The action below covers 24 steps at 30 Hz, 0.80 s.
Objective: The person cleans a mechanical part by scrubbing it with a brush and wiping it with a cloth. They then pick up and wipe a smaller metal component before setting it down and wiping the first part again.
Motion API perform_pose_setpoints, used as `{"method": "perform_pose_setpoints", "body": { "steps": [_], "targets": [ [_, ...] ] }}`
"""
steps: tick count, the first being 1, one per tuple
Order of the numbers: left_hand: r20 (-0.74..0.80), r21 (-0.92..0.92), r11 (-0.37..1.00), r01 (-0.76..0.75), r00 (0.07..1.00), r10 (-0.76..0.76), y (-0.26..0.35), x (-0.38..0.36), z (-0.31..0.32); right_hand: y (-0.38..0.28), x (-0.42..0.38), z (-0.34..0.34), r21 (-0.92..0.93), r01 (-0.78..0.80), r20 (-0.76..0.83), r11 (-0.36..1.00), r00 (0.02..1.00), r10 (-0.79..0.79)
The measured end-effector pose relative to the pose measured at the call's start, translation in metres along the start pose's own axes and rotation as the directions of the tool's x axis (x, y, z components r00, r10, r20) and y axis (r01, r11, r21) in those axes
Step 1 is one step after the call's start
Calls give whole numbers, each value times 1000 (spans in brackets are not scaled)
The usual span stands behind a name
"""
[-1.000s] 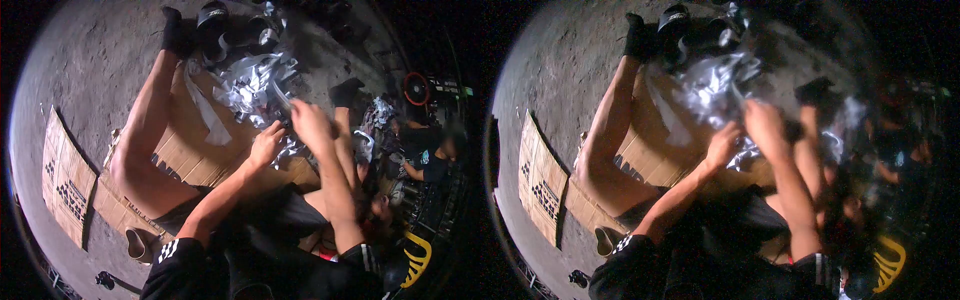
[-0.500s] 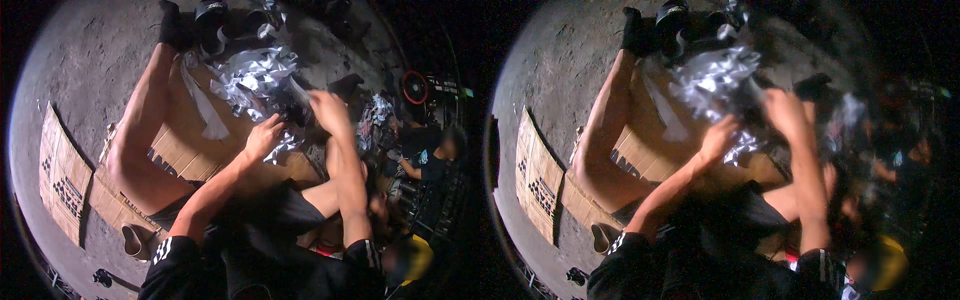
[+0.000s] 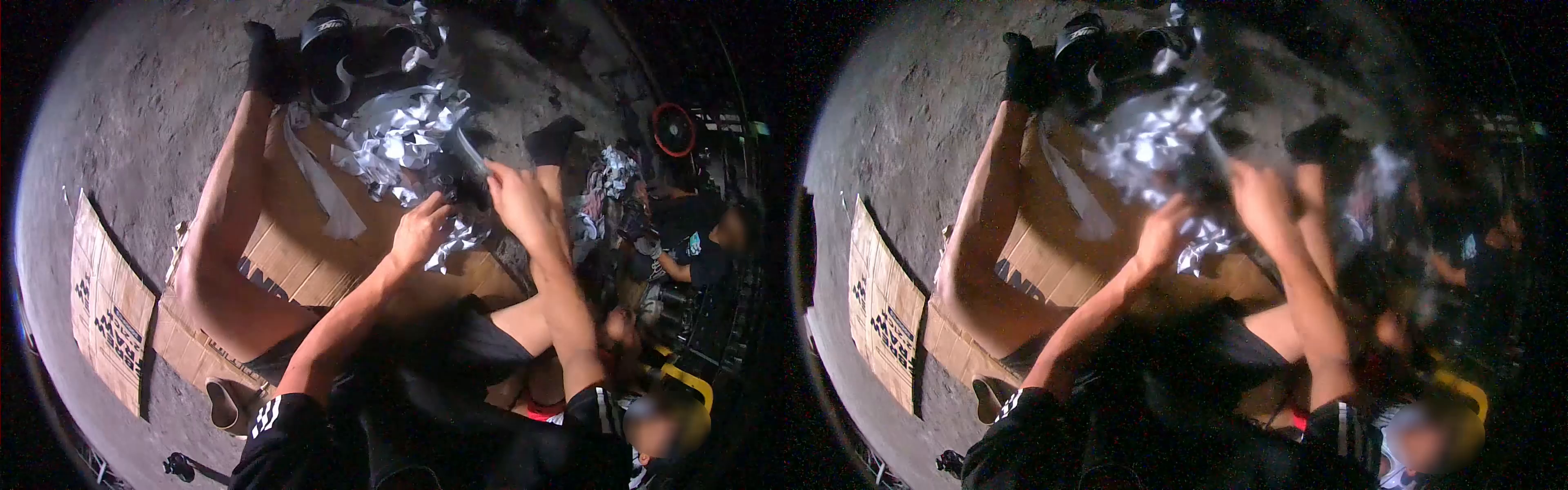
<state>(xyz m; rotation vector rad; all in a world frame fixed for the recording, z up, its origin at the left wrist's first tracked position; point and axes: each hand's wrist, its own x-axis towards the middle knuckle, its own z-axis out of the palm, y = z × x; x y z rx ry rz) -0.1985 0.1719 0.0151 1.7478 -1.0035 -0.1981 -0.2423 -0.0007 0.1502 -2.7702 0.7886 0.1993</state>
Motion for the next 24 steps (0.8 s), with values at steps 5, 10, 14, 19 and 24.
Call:
{"method": "perform_pose_setpoints", "body": {
  "steps": [5,10,14,19,24],
  "targets": [
    [146,0,995,102,984,-101,9,12,-6,-15,-26,-7,116,-7,-2,993,1000,8],
    [112,4,1000,13,994,-14,4,37,-1,20,25,33,80,-20,-127,997,991,30],
    [108,116,991,70,991,-83,-16,96,11,38,67,3,-55,28,58,998,998,-25],
    [250,162,987,13,967,-53,-43,127,9,8,-4,-23,-240,18,-33,971,999,-26],
    [235,116,991,74,967,-99,-20,118,-4,27,47,30,-97,-11,-87,995,996,2]
  ]
}}
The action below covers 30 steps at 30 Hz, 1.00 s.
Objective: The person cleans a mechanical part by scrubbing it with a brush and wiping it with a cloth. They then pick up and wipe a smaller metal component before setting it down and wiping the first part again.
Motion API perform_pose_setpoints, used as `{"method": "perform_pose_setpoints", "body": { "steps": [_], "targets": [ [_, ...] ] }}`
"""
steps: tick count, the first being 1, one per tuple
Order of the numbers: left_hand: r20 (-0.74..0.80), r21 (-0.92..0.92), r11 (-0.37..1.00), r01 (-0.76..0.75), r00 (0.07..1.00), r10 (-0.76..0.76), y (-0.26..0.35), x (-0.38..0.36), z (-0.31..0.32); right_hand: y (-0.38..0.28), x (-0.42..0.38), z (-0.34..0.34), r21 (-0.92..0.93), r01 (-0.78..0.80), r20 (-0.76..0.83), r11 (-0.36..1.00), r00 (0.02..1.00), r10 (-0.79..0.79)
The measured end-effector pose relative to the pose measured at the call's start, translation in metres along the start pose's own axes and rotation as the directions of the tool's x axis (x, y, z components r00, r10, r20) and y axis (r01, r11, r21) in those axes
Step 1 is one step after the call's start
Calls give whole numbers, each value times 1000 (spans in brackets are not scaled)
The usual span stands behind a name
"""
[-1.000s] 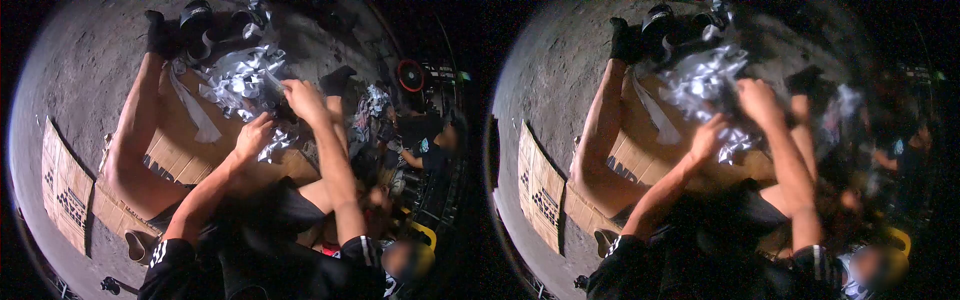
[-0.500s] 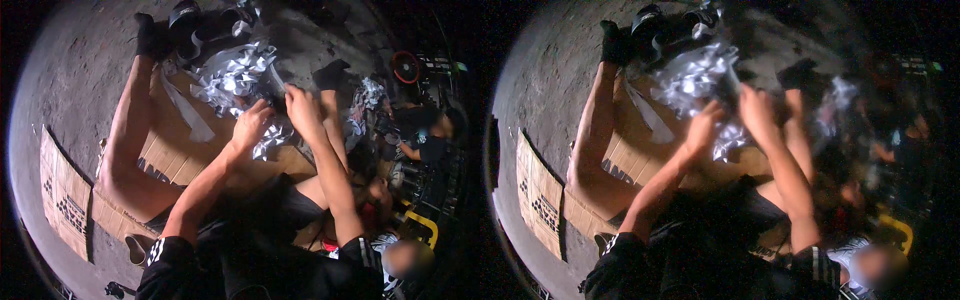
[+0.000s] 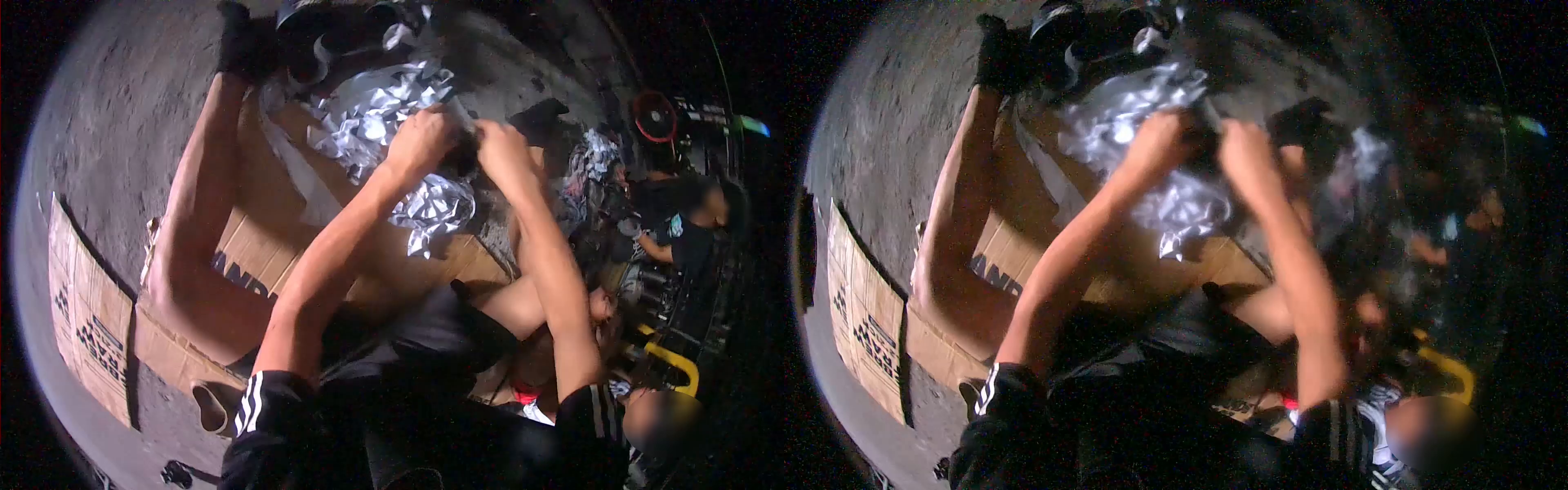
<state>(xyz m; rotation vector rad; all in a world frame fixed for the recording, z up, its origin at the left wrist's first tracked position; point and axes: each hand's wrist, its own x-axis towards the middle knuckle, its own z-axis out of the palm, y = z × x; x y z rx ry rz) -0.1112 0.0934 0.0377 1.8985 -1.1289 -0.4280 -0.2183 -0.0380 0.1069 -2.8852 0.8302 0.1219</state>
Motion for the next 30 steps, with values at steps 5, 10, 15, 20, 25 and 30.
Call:
{"method": "perform_pose_setpoints", "body": {
  "steps": [5,10,15,20,25,30],
  "targets": [
    [-89,25,999,-20,996,22,-3,-3,5,-14,33,-2,-209,-9,212,978,976,54],
    [-90,-17,997,-75,993,73,-11,0,4,-13,-56,-72,-203,139,136,969,984,-112],
    [19,-81,997,-17,1000,19,-18,14,1,-5,-53,-83,-46,72,173,996,983,-63],
    [-53,-42,998,-49,998,47,-16,9,6,5,-30,-102,-62,6,-87,998,996,-11],
    [-30,4,1000,-15,999,15,-7,9,-3,26,19,-11,26,25,-107,999,994,-22],
    [1,26,999,-22,1000,22,-7,5,-4,31,23,-45,128,13,-107,992,994,1]
  ]
}}
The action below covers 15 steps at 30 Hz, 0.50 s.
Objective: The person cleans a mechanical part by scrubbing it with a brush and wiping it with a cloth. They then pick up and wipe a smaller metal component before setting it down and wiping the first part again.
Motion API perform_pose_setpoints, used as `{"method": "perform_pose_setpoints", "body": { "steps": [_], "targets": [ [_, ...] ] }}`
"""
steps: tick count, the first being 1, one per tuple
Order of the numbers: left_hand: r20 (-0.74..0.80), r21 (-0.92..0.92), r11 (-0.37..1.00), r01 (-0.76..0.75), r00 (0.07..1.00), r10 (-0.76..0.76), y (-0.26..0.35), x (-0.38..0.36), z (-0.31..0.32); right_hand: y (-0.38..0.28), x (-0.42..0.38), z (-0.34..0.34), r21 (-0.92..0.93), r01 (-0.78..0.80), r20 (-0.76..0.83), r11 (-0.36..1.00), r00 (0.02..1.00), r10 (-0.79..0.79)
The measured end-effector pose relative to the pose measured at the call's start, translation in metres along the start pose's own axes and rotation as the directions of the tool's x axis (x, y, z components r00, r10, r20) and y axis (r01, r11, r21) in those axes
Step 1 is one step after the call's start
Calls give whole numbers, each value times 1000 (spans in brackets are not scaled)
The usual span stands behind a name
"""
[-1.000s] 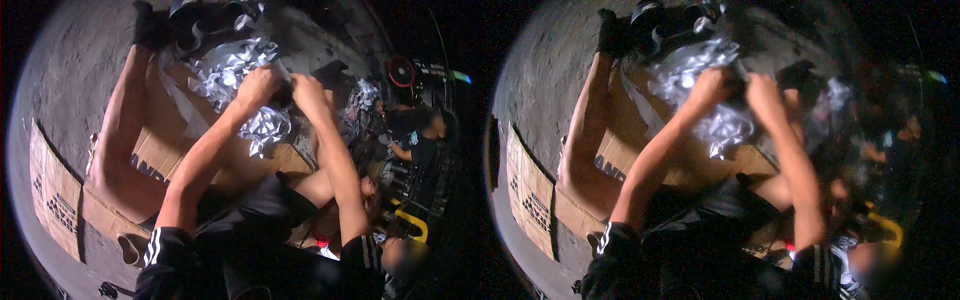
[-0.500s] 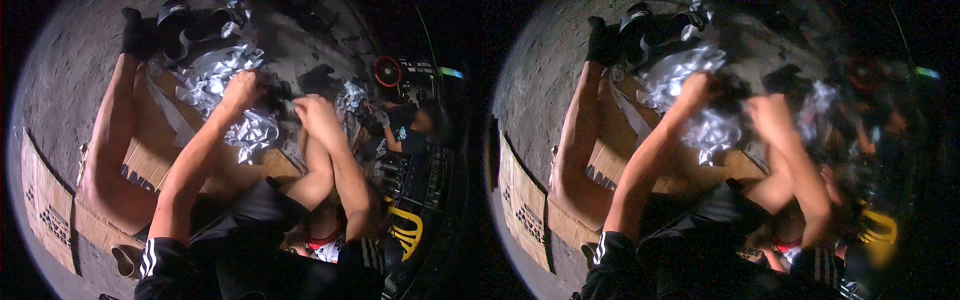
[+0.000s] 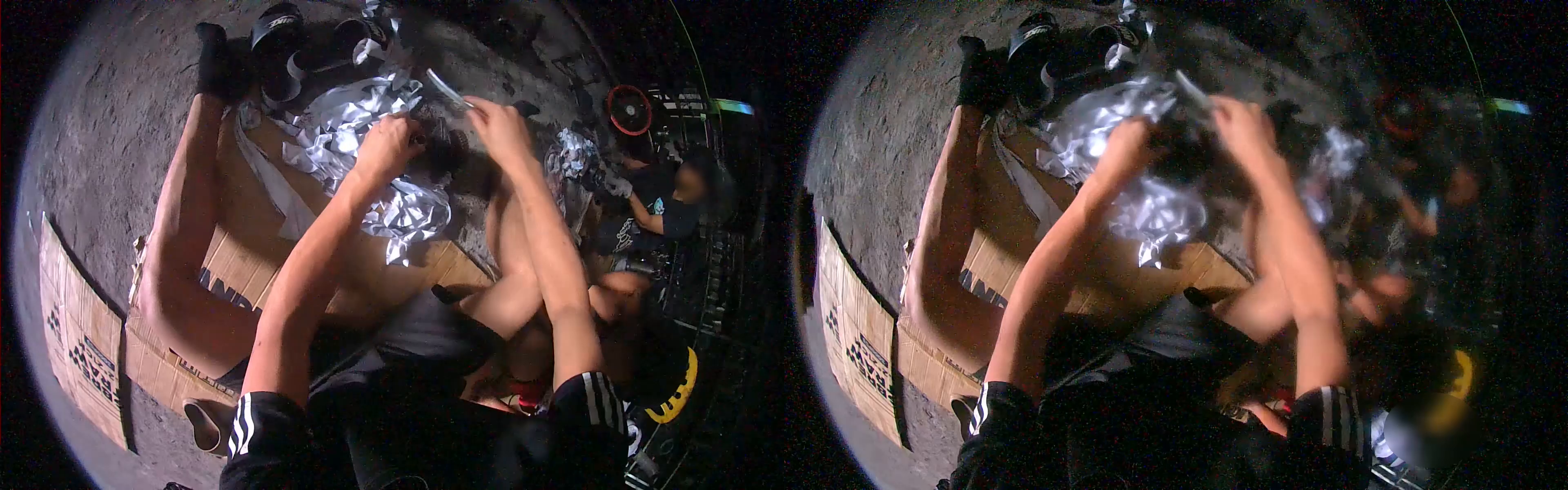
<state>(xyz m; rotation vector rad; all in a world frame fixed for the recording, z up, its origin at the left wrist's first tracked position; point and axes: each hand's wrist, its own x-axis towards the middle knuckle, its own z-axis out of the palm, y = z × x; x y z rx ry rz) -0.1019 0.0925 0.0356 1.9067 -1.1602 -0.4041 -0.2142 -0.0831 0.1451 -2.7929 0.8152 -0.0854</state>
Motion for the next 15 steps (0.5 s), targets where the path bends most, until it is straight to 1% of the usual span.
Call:
{"method": "perform_pose_setpoints", "body": {
  "steps": [1,2,3,5,6,7,9,11,12,13,15],
  "targets": [
    [-24,-1,1000,7,1000,-7,1,-1,1,5,-5,-7,9,66,-55,998,996,-66],
    [-45,-1,1000,13,999,-13,1,-1,0,10,-13,-14,-35,83,-25,996,996,-84],
    [-42,1,1000,15,999,-15,1,-1,0,14,-13,-8,-32,82,-23,996,996,-83],
    [-22,-69,998,12,1000,-14,2,2,0,31,-19,10,173,275,-51,946,962,-270],
    [-13,-65,998,8,1000,-9,4,2,-1,32,-16,21,152,239,11,959,970,-243],
    [-29,-60,998,4,1000,-5,5,1,-2,31,-12,34,64,277,-20,959,961,-276],
    [-37,-51,999,10,999,-12,4,-2,0,26,0,60,-9,200,2,980,980,-200],
    [-114,-60,998,-22,993,15,3,-3,4,26,1,68,-23,182,39,983,983,-181],
    [-114,-61,998,-18,993,11,0,-2,7,27,2,71,-44,169,71,985,984,-165],
    [-98,-65,998,-2,995,-4,-2,-1,10,31,0,69,-45,174,76,984,982,-170],
    [-95,-67,998,23,995,-29,-5,1,10,36,-10,56,-51,258,75,965,964,-254]
  ]
}}
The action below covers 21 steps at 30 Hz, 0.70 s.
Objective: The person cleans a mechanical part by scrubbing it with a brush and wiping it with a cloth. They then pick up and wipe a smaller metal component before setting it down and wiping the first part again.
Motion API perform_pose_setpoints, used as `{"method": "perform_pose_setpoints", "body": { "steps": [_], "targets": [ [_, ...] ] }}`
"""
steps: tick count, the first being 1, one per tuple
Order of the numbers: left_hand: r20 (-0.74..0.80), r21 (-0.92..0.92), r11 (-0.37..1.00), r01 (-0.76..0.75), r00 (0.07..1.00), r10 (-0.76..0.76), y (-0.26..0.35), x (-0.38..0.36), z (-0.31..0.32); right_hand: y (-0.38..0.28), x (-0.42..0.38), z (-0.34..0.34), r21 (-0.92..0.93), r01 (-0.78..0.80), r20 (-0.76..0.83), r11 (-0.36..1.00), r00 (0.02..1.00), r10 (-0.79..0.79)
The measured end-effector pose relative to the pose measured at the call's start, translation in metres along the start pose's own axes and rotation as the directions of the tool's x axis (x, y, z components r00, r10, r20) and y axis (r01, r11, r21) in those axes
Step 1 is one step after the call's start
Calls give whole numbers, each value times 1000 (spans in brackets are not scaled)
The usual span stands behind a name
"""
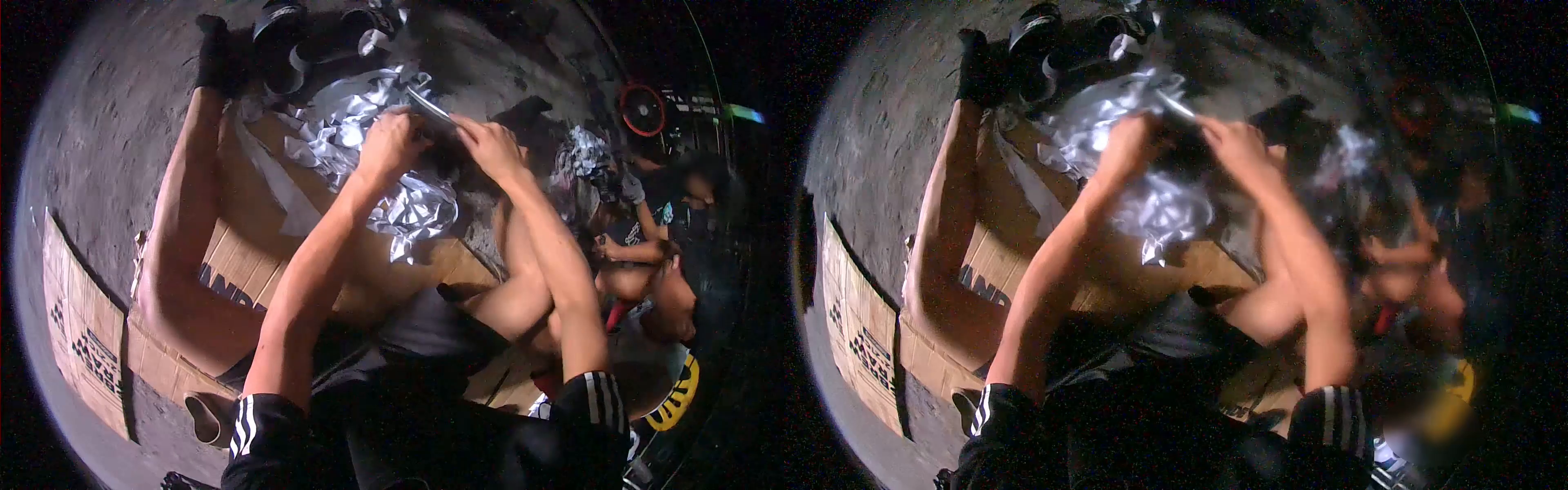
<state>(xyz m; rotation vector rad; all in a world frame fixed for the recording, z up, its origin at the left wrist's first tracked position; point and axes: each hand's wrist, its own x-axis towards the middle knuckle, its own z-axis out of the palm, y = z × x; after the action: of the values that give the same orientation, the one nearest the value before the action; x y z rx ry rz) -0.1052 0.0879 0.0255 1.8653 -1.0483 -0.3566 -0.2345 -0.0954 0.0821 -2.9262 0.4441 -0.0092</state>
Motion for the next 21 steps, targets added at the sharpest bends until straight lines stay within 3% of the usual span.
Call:
{"method": "perform_pose_setpoints", "body": {
  "steps": [2,6,9,10,12,14,16,18,20,21],
  "targets": [
    [-10,65,997,39,999,-38,3,-2,1,-3,4,-7,-31,0,54,1000,999,2],
    [1,4,1000,-31,1000,31,6,0,-7,3,18,7,-55,-31,71,998,997,35],
    [-5,-50,998,-42,999,42,-1,0,-6,-2,-17,14,-13,-26,-109,1000,994,25],
    [-13,-60,998,-32,999,31,-6,1,-2,-5,-34,11,-20,-19,-96,1000,995,17],
    [3,-27,999,-18,1000,18,-13,5,3,-9,-66,6,112,-19,-163,994,986,37],
    [35,-22,1000,-13,999,14,-13,7,1,-6,-70,8,48,-56,-134,997,989,62],
    [72,-15,1000,-4,997,5,-5,6,-6,-3,-50,14,-185,-76,-63,980,996,66],
    [87,26,1000,1,996,-3,3,5,-13,-5,-30,15,-182,-49,-124,982,992,26],
    [104,57,998,41,994,-46,2,8,-9,-23,-16,-2,-198,-162,-147,967,980,134],
    [89,53,998,42,995,-47,3,9,-10,-13,-26,8,-211,-142,-149,967,982,112]
  ]
}}
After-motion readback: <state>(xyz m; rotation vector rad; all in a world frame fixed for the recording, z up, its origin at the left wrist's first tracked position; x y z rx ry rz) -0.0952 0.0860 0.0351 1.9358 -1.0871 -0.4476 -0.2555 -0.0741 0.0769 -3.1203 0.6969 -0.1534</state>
